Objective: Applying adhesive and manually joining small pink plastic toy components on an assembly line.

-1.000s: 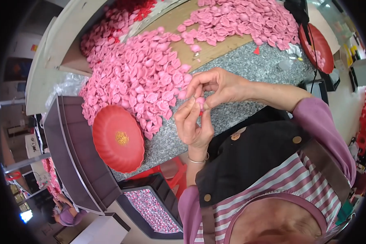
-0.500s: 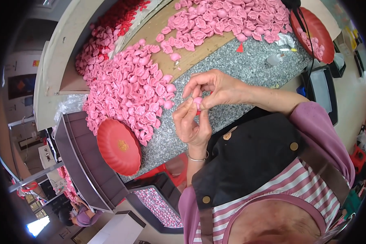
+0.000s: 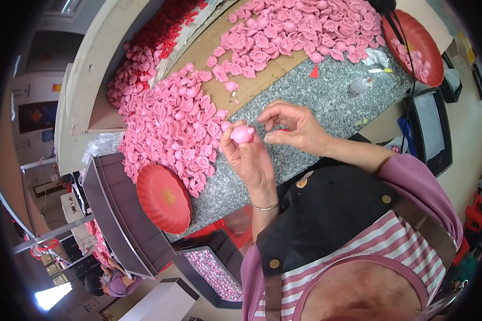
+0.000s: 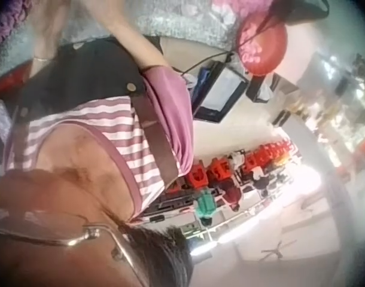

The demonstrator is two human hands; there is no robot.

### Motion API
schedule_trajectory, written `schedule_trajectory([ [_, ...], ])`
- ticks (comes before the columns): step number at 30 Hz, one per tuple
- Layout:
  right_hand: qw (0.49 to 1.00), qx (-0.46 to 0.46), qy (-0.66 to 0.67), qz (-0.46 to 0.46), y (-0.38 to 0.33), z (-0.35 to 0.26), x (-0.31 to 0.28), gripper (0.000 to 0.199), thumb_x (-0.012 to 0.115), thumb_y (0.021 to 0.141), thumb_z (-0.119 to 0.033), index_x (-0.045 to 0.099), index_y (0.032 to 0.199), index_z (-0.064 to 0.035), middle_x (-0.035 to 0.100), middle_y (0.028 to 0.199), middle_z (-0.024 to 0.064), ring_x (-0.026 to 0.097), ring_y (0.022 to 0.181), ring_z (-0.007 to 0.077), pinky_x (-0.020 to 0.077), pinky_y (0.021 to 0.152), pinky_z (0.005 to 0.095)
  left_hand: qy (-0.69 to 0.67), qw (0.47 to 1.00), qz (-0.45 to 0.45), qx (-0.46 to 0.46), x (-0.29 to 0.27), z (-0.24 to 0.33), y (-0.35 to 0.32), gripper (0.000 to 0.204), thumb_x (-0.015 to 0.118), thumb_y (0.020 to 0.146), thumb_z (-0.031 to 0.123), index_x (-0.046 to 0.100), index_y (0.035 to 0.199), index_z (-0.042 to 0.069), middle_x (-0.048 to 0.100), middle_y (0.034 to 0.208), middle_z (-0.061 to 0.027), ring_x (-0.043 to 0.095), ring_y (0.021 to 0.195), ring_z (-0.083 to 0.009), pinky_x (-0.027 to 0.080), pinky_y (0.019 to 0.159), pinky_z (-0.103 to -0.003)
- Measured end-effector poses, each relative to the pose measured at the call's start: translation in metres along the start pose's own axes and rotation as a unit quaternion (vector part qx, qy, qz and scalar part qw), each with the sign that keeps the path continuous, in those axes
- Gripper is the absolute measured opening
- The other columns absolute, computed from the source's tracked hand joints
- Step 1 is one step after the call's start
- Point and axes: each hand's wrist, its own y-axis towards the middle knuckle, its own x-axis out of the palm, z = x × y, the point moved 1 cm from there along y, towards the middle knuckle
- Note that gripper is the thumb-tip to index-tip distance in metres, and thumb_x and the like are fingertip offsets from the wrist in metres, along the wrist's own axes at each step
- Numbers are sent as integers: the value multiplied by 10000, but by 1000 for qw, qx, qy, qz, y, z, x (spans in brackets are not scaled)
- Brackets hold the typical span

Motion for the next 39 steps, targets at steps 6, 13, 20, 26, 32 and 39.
schedule_trajectory([
  [6,998,-48,-22,36,2,-5,-3,219,671,784,4,615,995,-8,532,1024,59,521,929,121,430,849,274,-16,999,-42,-31,4,-15,-5,349,626,839,51,511,1166,88,518,1212,-113,497,1118,-223,385,979,-386],
  [13,994,-51,-95,3,0,-9,-12,203,703,754,-24,640,947,-28,563,974,54,542,945,145,432,834,282,312,944,-101,40,3,4,-2,337,638,769,-83,565,1089,-8,559,1165,-156,546,1072,-253,437,932,-366],
  [20,979,-124,-161,19,-3,-10,-14,177,711,752,-66,647,916,-46,606,914,59,571,873,162,450,792,294,491,839,-144,183,13,10,2,383,699,685,-72,591,1046,-1,630,1019,-143,602,963,-272,469,871,-361],
  [26,979,-129,-160,18,-6,-9,-16,137,694,774,-74,636,891,-35,612,903,69,576,887,189,450,805,312,518,814,-152,214,21,12,1,363,705,668,-63,601,1006,20,634,987,-140,615,912,-281,483,815,-366],
  [32,992,-72,-100,2,-9,-2,-14,193,678,792,-65,611,967,-20,577,997,80,555,962,169,436,856,312,538,804,-151,203,21,15,-2,366,704,663,-61,598,1003,26,628,976,-128,614,884,-275,490,787,-355],
  [39,997,27,69,-2,-10,5,-11,254,661,782,-3,592,1026,3,509,1085,68,538,1007,138,426,919,293,572,777,-129,228,17,9,-8,382,698,662,-61,602,1021,26,625,969,-133,616,851,-259,501,746,-330],
])
